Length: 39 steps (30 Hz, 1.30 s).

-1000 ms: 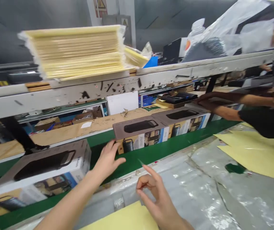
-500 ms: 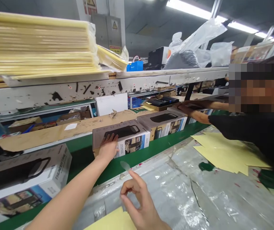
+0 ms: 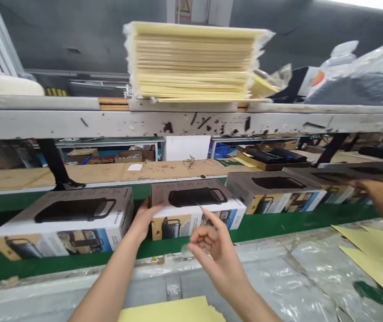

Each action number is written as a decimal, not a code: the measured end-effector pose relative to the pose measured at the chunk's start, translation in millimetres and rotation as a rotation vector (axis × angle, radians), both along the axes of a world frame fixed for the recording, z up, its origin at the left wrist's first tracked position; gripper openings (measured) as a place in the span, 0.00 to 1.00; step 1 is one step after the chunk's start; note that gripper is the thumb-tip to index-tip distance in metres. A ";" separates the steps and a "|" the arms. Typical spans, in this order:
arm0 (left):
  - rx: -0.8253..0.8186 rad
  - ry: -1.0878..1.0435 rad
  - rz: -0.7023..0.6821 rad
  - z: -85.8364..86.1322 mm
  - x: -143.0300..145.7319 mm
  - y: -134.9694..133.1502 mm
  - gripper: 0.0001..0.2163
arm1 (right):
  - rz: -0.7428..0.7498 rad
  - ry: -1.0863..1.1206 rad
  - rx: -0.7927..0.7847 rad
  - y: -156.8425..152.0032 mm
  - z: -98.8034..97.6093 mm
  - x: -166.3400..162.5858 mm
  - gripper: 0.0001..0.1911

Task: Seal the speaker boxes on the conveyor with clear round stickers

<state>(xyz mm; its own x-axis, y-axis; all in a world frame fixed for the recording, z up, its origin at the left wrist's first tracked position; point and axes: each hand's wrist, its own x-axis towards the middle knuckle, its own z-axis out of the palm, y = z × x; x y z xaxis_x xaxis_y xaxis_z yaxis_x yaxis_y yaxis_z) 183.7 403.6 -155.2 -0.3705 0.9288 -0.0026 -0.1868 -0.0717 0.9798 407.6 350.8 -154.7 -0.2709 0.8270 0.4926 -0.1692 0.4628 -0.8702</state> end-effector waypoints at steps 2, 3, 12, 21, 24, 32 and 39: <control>0.002 -0.147 -0.082 -10.0 3.6 2.0 0.33 | 0.064 -0.079 0.067 34.7 20.3 -24.3 0.34; 0.023 -0.179 -0.090 -13.1 5.2 2.7 0.33 | 0.103 -0.118 0.087 54.7 27.9 -37.8 0.35; 0.048 -0.319 -0.035 -21.7 2.0 10.6 0.40 | 0.314 -0.391 0.142 175.7 18.6 -128.2 0.42; 0.001 -0.309 0.045 -20.9 0.1 6.1 0.40 | 0.407 -0.441 0.235 187.0 11.3 -152.5 0.41; -0.002 -0.302 0.053 -17.3 -1.3 3.6 0.39 | 0.404 -0.467 0.274 188.9 10.7 -156.9 0.41; -0.010 -0.288 0.052 -9.5 -5.6 -2.4 0.38 | 0.366 -0.546 0.364 187.0 9.6 -164.0 0.40; 0.001 -0.323 0.067 -15.8 -10.1 -1.7 0.39 | 0.255 -0.590 0.383 187.9 9.4 -163.3 0.41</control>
